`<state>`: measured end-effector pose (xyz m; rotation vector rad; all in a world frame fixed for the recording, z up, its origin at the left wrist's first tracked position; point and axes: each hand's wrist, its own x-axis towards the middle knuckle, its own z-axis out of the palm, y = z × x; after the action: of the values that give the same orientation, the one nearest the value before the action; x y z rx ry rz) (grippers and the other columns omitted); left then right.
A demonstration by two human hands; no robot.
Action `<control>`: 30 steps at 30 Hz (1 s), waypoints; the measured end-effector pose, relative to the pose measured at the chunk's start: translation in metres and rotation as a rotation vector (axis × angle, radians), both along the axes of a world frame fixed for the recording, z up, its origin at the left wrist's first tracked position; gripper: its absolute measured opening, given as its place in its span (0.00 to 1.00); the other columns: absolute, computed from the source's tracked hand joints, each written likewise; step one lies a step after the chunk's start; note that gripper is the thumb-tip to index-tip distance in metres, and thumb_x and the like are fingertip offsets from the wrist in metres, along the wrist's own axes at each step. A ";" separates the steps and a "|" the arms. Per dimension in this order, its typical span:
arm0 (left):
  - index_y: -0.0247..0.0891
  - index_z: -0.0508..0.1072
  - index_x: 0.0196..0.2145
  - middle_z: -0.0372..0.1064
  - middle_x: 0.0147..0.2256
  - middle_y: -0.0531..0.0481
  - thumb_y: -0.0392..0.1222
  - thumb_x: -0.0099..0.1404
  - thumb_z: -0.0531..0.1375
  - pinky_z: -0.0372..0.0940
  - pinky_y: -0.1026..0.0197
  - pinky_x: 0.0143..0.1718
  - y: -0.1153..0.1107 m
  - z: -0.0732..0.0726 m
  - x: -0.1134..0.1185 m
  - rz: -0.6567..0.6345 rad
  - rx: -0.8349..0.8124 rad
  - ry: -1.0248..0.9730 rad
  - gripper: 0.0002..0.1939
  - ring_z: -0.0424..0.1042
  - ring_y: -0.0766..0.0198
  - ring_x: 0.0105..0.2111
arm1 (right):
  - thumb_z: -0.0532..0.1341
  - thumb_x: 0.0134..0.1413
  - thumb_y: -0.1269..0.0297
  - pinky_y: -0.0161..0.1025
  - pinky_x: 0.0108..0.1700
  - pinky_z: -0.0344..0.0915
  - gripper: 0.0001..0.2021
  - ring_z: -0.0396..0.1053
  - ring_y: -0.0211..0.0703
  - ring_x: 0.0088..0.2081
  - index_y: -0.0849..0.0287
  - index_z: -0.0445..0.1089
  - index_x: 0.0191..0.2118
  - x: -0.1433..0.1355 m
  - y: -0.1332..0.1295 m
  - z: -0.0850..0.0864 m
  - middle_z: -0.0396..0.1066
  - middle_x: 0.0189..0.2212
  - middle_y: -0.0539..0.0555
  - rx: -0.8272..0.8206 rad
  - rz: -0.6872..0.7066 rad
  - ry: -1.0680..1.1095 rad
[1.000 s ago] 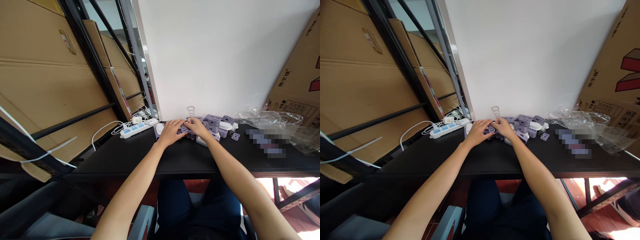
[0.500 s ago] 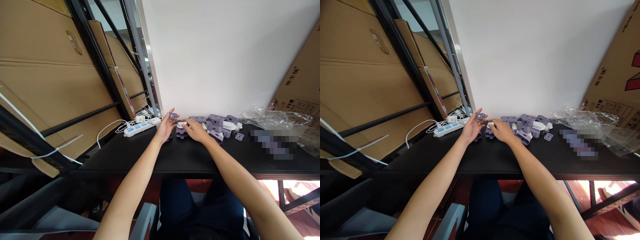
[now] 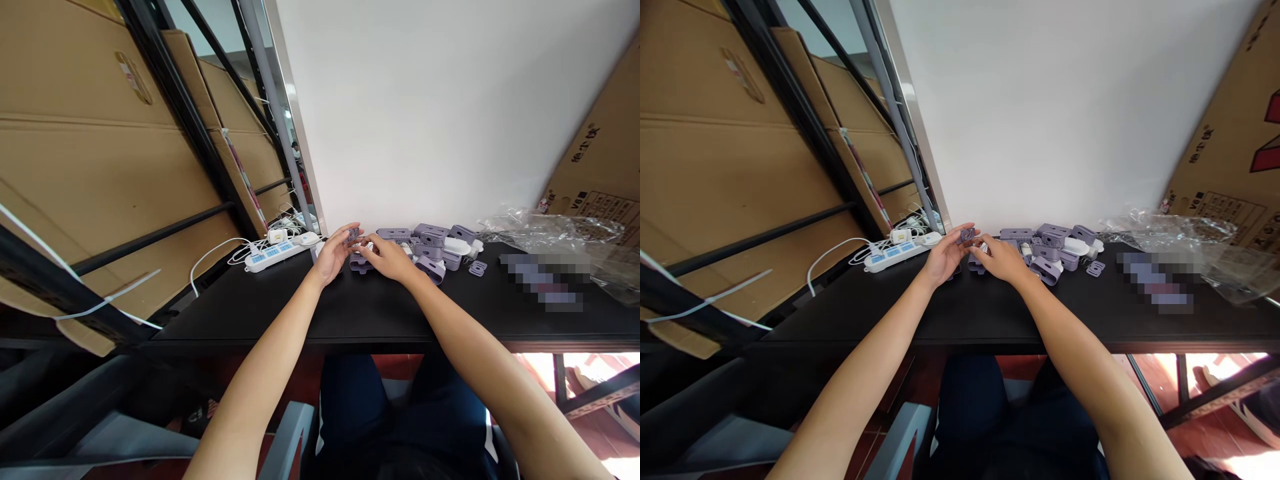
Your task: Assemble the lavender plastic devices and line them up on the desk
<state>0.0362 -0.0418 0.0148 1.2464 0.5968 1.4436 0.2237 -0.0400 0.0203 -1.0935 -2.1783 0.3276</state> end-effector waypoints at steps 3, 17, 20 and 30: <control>0.39 0.80 0.51 0.78 0.50 0.42 0.49 0.63 0.66 0.67 0.57 0.51 -0.003 0.002 0.001 0.007 -0.013 0.017 0.21 0.76 0.54 0.50 | 0.55 0.70 0.45 0.38 0.34 0.56 0.17 0.72 0.47 0.33 0.49 0.72 0.50 0.000 0.000 0.001 0.76 0.31 0.49 -0.002 -0.022 0.001; 0.39 0.81 0.52 0.79 0.49 0.42 0.51 0.65 0.66 0.68 0.56 0.50 -0.001 0.000 0.000 -0.014 0.000 0.044 0.21 0.77 0.54 0.49 | 0.57 0.67 0.49 0.37 0.34 0.55 0.14 0.71 0.46 0.33 0.49 0.75 0.47 0.002 -0.004 0.006 0.77 0.32 0.50 0.006 -0.090 0.021; 0.39 0.81 0.51 0.79 0.48 0.42 0.51 0.64 0.67 0.68 0.57 0.49 -0.001 -0.001 0.001 -0.008 0.003 0.057 0.21 0.77 0.55 0.47 | 0.57 0.67 0.49 0.38 0.35 0.56 0.15 0.73 0.48 0.35 0.49 0.75 0.50 0.002 -0.004 0.005 0.78 0.35 0.51 0.038 -0.119 -0.023; 0.40 0.81 0.52 0.79 0.48 0.44 0.52 0.64 0.69 0.67 0.60 0.48 0.004 -0.005 -0.001 -0.005 0.026 0.105 0.22 0.77 0.59 0.46 | 0.56 0.69 0.50 0.37 0.37 0.58 0.17 0.76 0.49 0.42 0.48 0.75 0.55 0.003 -0.006 0.007 0.81 0.44 0.52 0.085 -0.130 -0.091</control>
<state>0.0348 -0.0375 0.0094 1.3501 0.6467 1.3918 0.2268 -0.0459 0.0278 -1.2166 -2.1660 0.1288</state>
